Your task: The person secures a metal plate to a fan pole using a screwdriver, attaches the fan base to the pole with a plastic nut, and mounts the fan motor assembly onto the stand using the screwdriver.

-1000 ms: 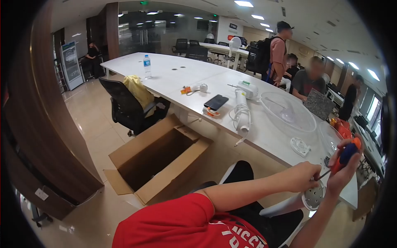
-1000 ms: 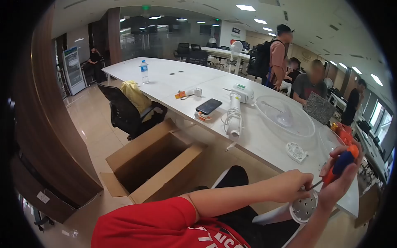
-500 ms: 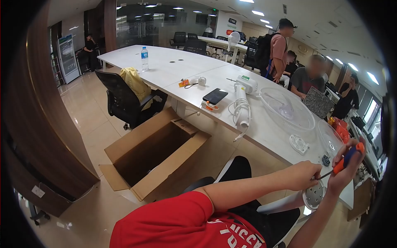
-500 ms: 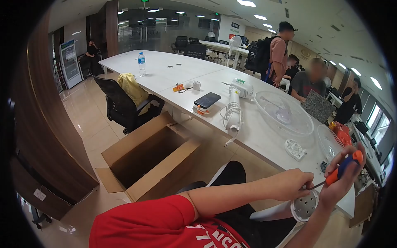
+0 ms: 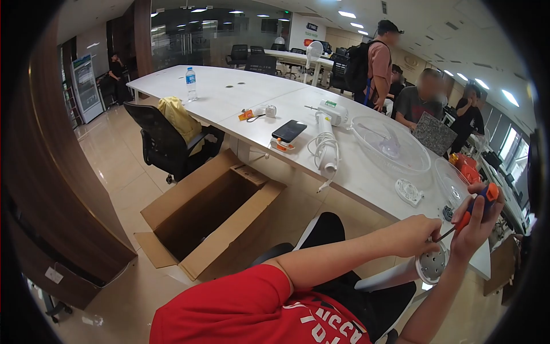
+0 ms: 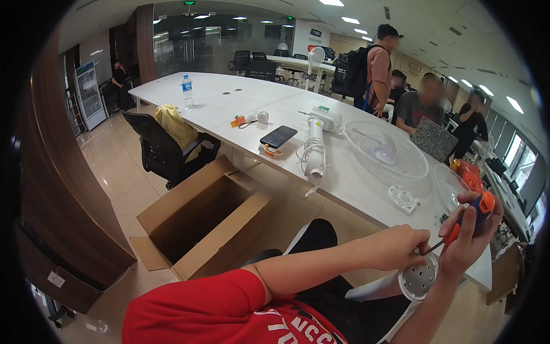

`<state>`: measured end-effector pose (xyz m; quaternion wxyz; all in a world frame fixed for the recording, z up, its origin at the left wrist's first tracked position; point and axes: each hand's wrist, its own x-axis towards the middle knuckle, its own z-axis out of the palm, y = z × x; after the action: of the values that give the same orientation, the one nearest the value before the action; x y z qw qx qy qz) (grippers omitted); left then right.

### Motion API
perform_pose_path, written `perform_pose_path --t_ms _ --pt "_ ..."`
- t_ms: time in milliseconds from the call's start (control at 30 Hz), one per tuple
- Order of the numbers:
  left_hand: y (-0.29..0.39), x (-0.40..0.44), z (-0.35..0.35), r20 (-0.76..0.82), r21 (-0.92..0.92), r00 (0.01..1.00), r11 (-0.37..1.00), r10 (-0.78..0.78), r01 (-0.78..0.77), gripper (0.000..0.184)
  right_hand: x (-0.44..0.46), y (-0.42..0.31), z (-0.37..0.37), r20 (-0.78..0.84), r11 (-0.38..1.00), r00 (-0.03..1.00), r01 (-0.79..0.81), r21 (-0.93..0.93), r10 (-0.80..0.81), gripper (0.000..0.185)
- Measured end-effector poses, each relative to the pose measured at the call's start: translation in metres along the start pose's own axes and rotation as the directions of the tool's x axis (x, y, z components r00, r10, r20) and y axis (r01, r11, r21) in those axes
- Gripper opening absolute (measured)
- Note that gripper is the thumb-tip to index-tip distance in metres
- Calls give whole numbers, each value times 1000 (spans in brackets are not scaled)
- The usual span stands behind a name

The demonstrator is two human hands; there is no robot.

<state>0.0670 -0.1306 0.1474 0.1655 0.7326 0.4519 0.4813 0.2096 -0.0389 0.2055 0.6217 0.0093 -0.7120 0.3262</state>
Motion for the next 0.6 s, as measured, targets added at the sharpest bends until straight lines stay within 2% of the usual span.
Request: perform_pose_path --t_ms 33,100,133,200,267,333,400,433,500,533,567,600 --pt "0 0 0 3 -3 1000 1000 0 0 23 0 -3 2 -2 1000 1000 -2 -3 2 44" --pt "2 2 1 10 41 999 999 -34 34 23 1 -11 15 -49 956 998 -32 291 48 49" --pt "1 2 2 17 38 999 999 -30 30 23 2 -14 18 -54 958 997 -31 285 48 49" --pt "-1 1 3 -16 66 1000 998 -7 8 22 4 -18 20 -50 974 989 -126 186 138 56" --pt "-2 0 3 -2 61 1000 998 -20 20 22 4 -11 15 -22 990 996 -82 114 85 48" --pt "-1 0 2 3 69 999 996 -50 49 23 3 -6 17 -85 999 996 -28 47 32 46" --pt "-1 -1 2 16 75 998 996 -53 51 25 3 -2 21 -160 999 987 -18 43 25 53" --pt "0 -2 0 25 77 999 996 -45 43 25 2 -3 20 -142 996 988 -57 67 66 54" --pt "4 0 -3 66 9 988 991 -137 137 25 -1 -9 18 -102 985 981 -155 78 163 53" --pt "2 1 -2 68 14 991 993 -119 118 27 -1 -13 18 -84 976 973 -209 68 214 51" --pt "6 2 -4 90 35 984 988 -153 150 30 -1 -15 19 -69 980 981 -174 95 181 49" --pt "8 1 -1 48 0 985 986 -167 167 30 0 -16 20 -51 983 988 -141 122 148 47"
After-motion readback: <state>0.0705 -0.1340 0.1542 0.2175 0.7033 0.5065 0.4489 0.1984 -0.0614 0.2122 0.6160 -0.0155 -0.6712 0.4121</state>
